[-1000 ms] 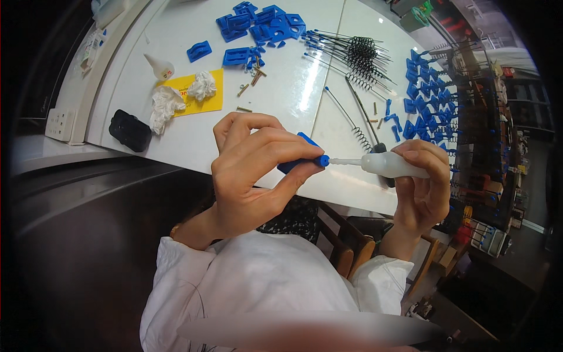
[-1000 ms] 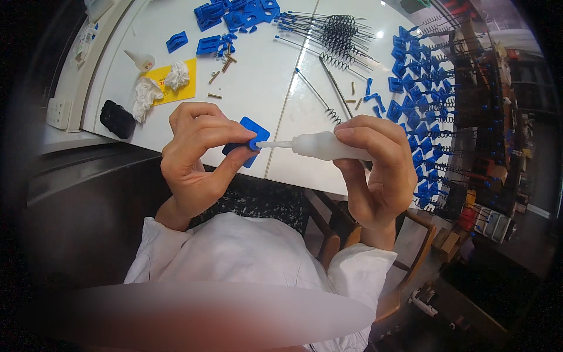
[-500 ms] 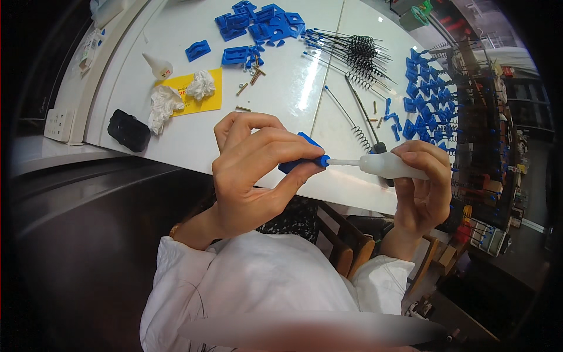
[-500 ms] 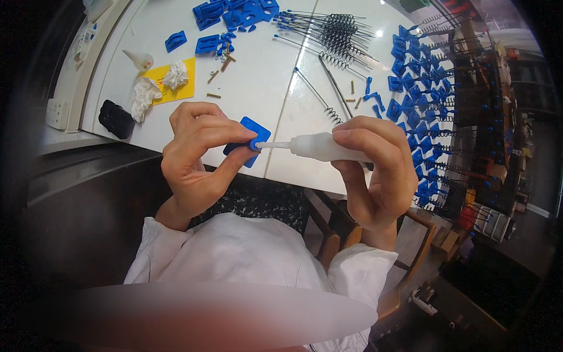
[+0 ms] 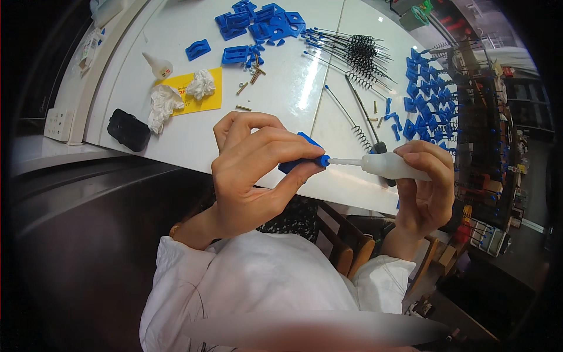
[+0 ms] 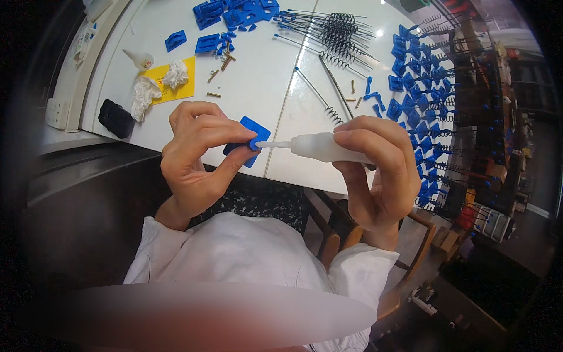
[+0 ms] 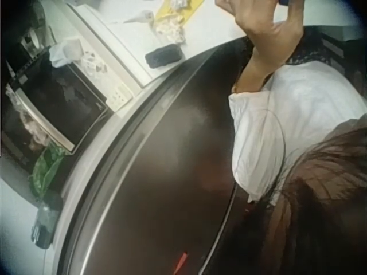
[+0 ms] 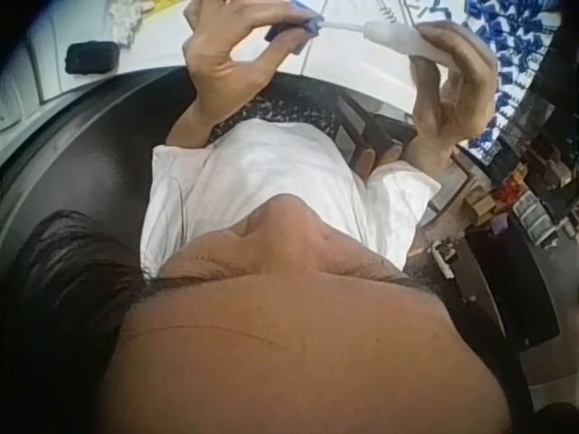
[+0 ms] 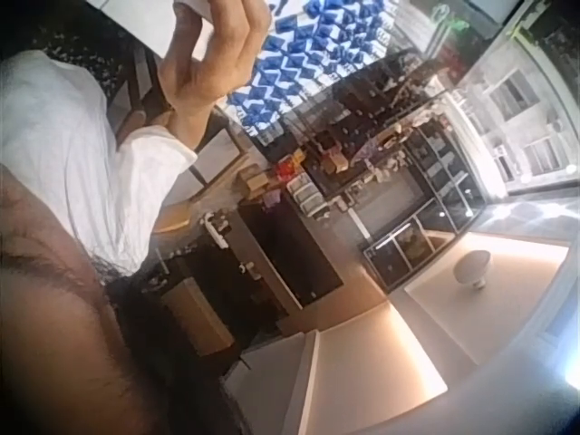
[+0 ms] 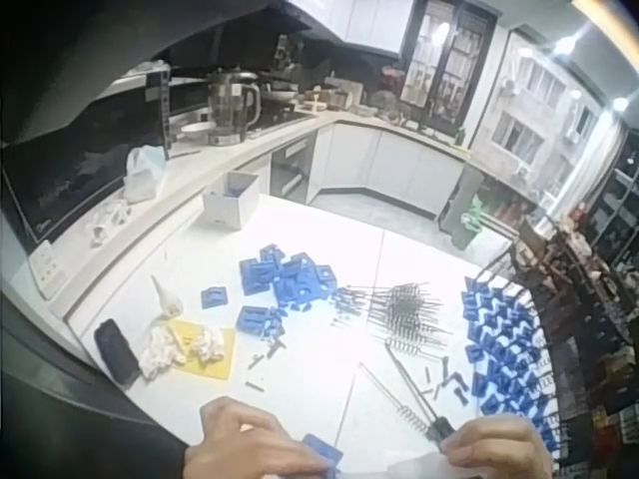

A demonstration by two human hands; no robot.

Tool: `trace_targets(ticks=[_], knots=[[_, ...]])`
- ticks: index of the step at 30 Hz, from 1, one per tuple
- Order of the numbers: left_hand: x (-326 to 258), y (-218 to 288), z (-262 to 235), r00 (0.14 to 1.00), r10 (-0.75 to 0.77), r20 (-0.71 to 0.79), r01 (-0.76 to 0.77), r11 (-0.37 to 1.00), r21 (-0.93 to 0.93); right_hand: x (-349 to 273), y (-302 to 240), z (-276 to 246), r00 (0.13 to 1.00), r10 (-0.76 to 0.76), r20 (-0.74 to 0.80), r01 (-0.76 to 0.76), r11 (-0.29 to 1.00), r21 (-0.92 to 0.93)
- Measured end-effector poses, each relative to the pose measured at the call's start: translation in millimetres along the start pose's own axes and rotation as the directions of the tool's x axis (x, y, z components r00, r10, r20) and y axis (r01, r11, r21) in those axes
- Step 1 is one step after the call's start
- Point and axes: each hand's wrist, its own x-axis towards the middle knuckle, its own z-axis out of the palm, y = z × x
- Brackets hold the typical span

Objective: Apply glue to blue plastic housing and insert electrical components and springs.

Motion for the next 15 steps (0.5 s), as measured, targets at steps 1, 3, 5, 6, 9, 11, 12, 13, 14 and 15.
trace_targets(ticks=[1,3,5,6,9,11,12,13,14,15], knots=[[0.3,0.0,0.2,1.000,0.001,-0.001,-0.001,1.000,-0.006,-0.1,-0.8,-0.8,1.000,0.007,-0.009,-0.007,1.000,-0.002],[0.2,-0.2,0.5,1.000,0.001,-0.004,-0.001,1.000,-0.005,0.0,-1.1,-0.9,1.000,0.015,-0.018,-0.015,1.000,-0.001],[0.0,-0.2,0.5,1.000,0.001,-0.007,-0.001,1.000,-0.004,1.0,-1.6,-0.7,1.000,0.010,-0.008,-0.010,1.000,0.002],[-0.2,-0.2,0.4,1.000,0.004,-0.006,-0.004,1.000,0.001,1.4,-1.7,-0.4,1.000,0.010,-0.007,-0.010,1.000,0.003],[0.0,0.3,0.5,1.000,0.010,-0.006,-0.010,1.000,0.003,1.7,-2.2,-0.9,1.000,-0.001,0.008,0.001,1.000,-0.025],[0.7,0.7,0.7,1.000,0.012,-0.006,-0.012,1.000,0.001,0.9,-2.4,-2.0,1.000,-0.004,-0.004,0.004,1.000,-0.031],[1.3,0.9,0.9,1.000,0.013,-0.004,-0.013,1.000,-0.001,0.8,-2.4,-2.3,1.000,-0.004,-0.004,0.004,0.999,-0.033],[1.7,0.9,1.3,1.000,0.015,-0.002,-0.015,1.000,-0.004,0.8,-2.3,-2.5,1.000,-0.002,-0.012,0.002,1.000,-0.021],[1.7,1.0,1.3,1.000,0.014,-0.002,-0.014,1.000,-0.003,0.8,-2.4,-2.5,1.000,-0.001,-0.019,0.001,1.000,-0.007],[1.5,1.1,1.3,1.000,0.013,-0.003,-0.013,1.000,-0.002,1.0,-2.4,-2.5,1.000,-0.001,-0.019,0.001,1.000,-0.005]])
